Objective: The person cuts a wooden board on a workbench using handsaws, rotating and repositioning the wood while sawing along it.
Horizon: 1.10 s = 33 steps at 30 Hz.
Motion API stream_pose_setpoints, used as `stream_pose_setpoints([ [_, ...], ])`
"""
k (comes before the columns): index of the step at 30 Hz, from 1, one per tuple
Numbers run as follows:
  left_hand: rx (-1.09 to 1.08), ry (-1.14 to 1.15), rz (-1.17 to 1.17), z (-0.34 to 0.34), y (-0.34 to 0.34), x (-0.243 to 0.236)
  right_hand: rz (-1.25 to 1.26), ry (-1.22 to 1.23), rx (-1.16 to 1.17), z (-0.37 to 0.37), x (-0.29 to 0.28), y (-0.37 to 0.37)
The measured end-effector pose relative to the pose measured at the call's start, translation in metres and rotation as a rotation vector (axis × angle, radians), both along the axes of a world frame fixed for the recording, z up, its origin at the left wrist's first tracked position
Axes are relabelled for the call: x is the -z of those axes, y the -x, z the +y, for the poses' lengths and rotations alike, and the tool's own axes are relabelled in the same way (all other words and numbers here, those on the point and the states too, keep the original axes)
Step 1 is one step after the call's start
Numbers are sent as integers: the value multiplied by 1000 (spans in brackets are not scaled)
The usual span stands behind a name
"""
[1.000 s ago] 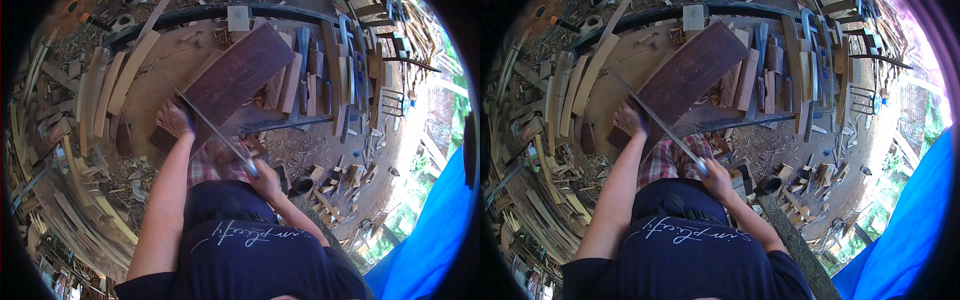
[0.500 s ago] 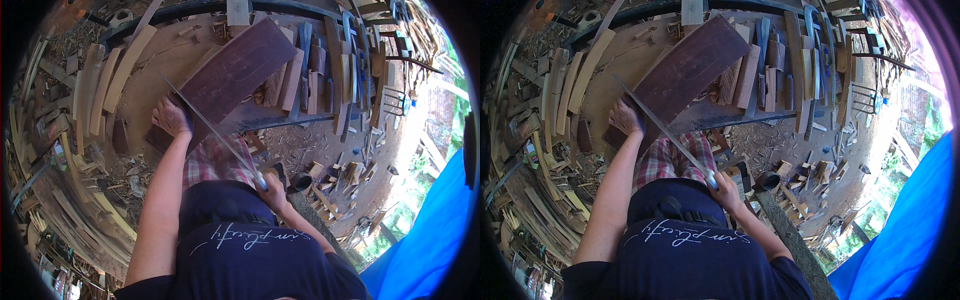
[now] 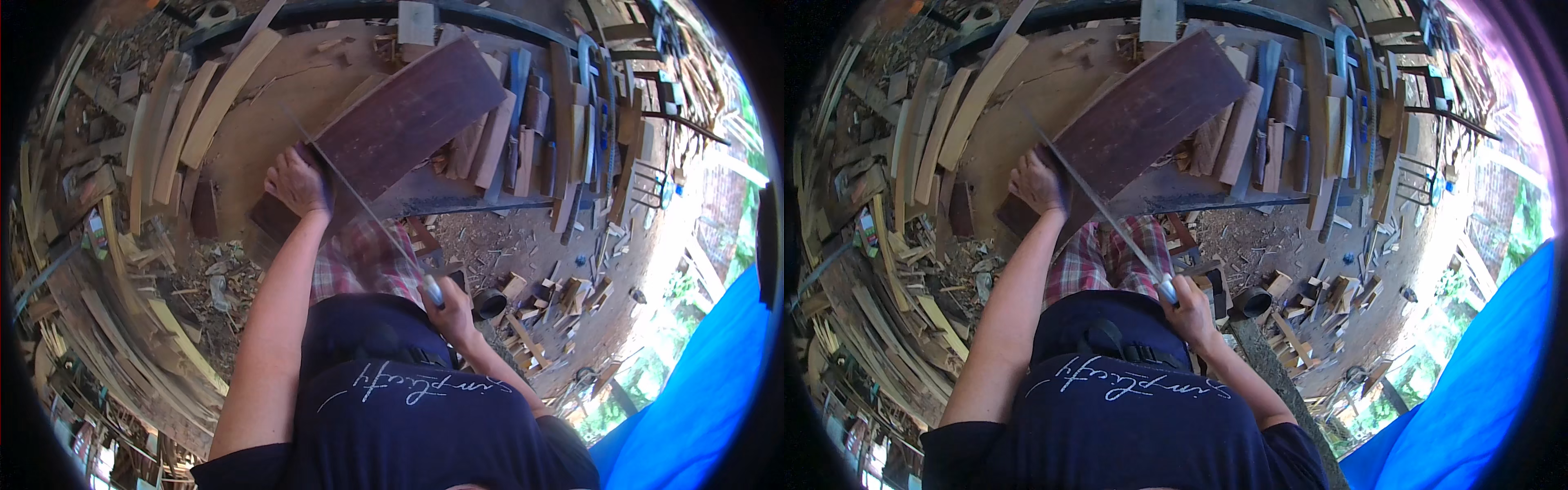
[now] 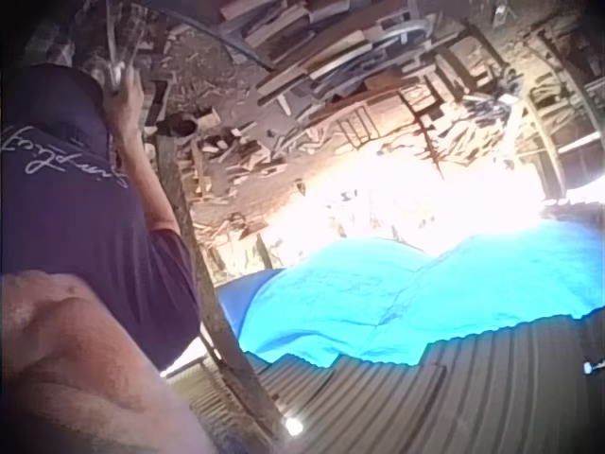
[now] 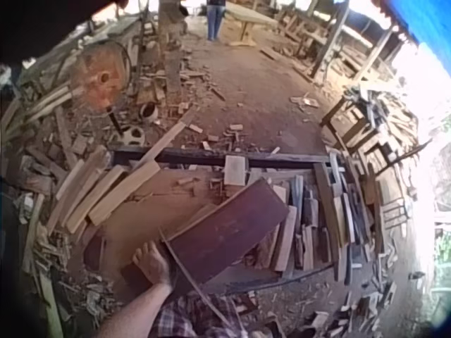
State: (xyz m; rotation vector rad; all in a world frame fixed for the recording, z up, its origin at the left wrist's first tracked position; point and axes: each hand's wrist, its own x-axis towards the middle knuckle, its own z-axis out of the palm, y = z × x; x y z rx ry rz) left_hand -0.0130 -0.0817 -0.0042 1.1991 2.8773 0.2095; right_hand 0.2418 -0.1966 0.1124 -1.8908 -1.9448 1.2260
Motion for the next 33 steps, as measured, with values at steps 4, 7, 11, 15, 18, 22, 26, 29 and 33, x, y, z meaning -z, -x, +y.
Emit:
stream_pose_setpoints([
  [4, 2, -26, 70, -1, -2, 6, 226, -175, -45, 32, 43, 35],
  [7, -10, -72, 16, 1, -2, 1, 327, -176, -68, 35, 33, 42],
  [11, -36, -21, -54, 2, -2, -4, 4, -15, -3, 17, -8, 21],
  [15, -4, -61, -45, -1, -3, -2, 101, 78, 34, 26, 13, 29],
  [18, -8, -77, -25, -2, -3, -1, 202, -161, -63, 39, 49, 48],
  [22, -11, -80, -3, 2, -2, -1, 162, -148, 23, 5, 29, 18],
  [26, 3, -83, 1, -2, -2, 2, 124, -206, 24, -16, 6, -5],
  [29, 9, -41, 28, -2, -3, 4, 203, -99, -30, 16, 42, 28],
  [33, -6, -65, 5, 0, -2, 0, 197, -139, 4, 25, 48, 44],
])
